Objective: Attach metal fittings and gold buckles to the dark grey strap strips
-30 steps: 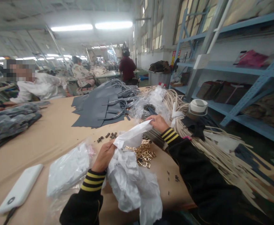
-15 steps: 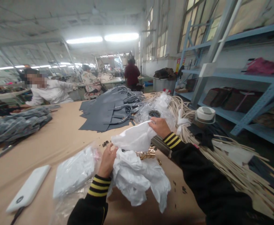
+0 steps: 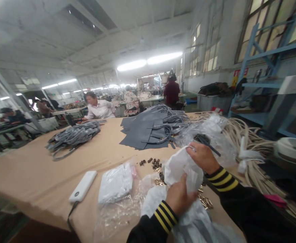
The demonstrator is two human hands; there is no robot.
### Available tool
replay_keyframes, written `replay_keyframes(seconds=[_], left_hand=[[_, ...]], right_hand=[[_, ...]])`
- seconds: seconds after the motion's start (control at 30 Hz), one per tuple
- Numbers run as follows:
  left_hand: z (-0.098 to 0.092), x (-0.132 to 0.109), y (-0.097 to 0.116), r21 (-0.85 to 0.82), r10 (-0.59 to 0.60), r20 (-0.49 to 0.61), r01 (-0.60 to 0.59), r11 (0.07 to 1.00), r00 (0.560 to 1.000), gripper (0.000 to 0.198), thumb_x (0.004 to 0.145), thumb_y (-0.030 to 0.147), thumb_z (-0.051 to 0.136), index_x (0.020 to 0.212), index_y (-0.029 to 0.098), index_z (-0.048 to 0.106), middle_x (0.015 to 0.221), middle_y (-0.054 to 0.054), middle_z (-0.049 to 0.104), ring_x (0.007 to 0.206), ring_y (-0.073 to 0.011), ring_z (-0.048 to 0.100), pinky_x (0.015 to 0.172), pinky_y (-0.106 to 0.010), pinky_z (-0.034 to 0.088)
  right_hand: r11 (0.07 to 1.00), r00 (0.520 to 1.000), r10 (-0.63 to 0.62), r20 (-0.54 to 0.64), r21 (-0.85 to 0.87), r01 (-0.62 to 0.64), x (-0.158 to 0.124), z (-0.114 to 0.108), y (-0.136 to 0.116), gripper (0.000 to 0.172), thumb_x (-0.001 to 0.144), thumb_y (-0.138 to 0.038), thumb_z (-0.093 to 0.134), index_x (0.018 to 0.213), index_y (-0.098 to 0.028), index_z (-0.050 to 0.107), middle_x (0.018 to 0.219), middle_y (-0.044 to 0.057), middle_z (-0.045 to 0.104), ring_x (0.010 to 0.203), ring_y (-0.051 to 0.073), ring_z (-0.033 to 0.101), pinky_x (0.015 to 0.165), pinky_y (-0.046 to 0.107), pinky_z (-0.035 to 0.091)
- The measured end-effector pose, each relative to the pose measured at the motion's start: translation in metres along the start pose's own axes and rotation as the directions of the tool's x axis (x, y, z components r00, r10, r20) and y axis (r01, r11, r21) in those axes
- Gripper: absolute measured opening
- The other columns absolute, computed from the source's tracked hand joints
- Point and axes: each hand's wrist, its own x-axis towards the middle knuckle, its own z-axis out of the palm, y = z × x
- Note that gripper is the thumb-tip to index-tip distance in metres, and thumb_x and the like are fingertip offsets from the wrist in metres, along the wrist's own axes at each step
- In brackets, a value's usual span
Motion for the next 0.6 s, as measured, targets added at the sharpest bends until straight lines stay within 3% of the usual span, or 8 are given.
replay_keyframes(seconds=[0.07, 0.13, 0.23, 0.47, 0.6], left_hand=[[0.004, 0.003, -0.004, 0.234, -0.029, -0.06, 0.042, 0.971, 0.998, 0.043, 0.074, 0.03, 0.044, 0.113, 0.014, 0.049, 0.092, -0.016, 0.063, 0.088, -0.0282, 0.056, 0.076, -0.038, 0.041], [0.002, 0.003, -0.004, 0.36, -0.024, -0.071, 0.049, 0.932, 0.997, 0.031, 0.077, 0.026, 0.038, 0.099, 0.016, 0.057, 0.087, -0.012, 0.065, 0.085, -0.0239, 0.059, 0.073, -0.032, 0.043], [-0.006, 0.001, -0.002, 0.413, 0.017, -0.013, -0.01, 0.911, 1.0, 0.027, 0.078, 0.021, 0.035, 0.081, 0.017, 0.062, 0.076, -0.007, 0.066, 0.076, -0.018, 0.06, 0.066, -0.025, 0.042], [-0.027, -0.004, -0.02, 0.484, 0.113, 0.095, -0.146, 0.863, 0.989, 0.021, 0.075, 0.015, 0.037, 0.065, 0.017, 0.056, 0.059, -0.006, 0.06, 0.06, -0.017, 0.057, 0.055, -0.024, 0.037], [-0.033, -0.008, -0.018, 0.492, 0.12, 0.035, -0.122, 0.862, 0.992, 0.021, 0.077, 0.018, 0.035, 0.074, 0.017, 0.055, 0.061, -0.006, 0.06, 0.06, -0.0178, 0.058, 0.055, -0.025, 0.037]], right_hand=[[0.998, 0.999, 0.035, -0.002, 0.058, -0.035, 0.002, -0.003, 0.002, 0.02, 0.07, -0.025, 0.04, 0.057, -0.018, 0.052, 0.055, 0.004, 0.057, 0.053, 0.014, 0.049, 0.053, 0.024, 0.033], [0.991, 0.997, 0.073, -0.004, 0.117, -0.072, 0.006, -0.006, 0.007, 0.02, 0.069, -0.025, 0.041, 0.057, -0.017, 0.053, 0.056, 0.004, 0.057, 0.054, 0.014, 0.049, 0.054, 0.023, 0.033], [0.979, 0.993, 0.109, -0.038, 0.18, -0.1, 0.012, -0.008, 0.014, 0.02, 0.068, -0.026, 0.042, 0.057, -0.015, 0.055, 0.055, 0.003, 0.056, 0.055, 0.014, 0.048, 0.055, 0.023, 0.034], [0.949, 0.974, 0.198, -0.107, 0.27, -0.163, 0.027, -0.006, 0.039, 0.023, 0.069, -0.028, 0.044, 0.059, -0.013, 0.058, 0.053, 0.0, 0.052, 0.054, 0.012, 0.045, 0.054, 0.022, 0.035], [0.939, 0.97, 0.212, -0.119, 0.3, -0.169, 0.03, -0.009, 0.045, 0.02, 0.067, -0.026, 0.045, 0.06, -0.013, 0.059, 0.05, -0.002, 0.049, 0.051, 0.011, 0.044, 0.05, 0.021, 0.034]])
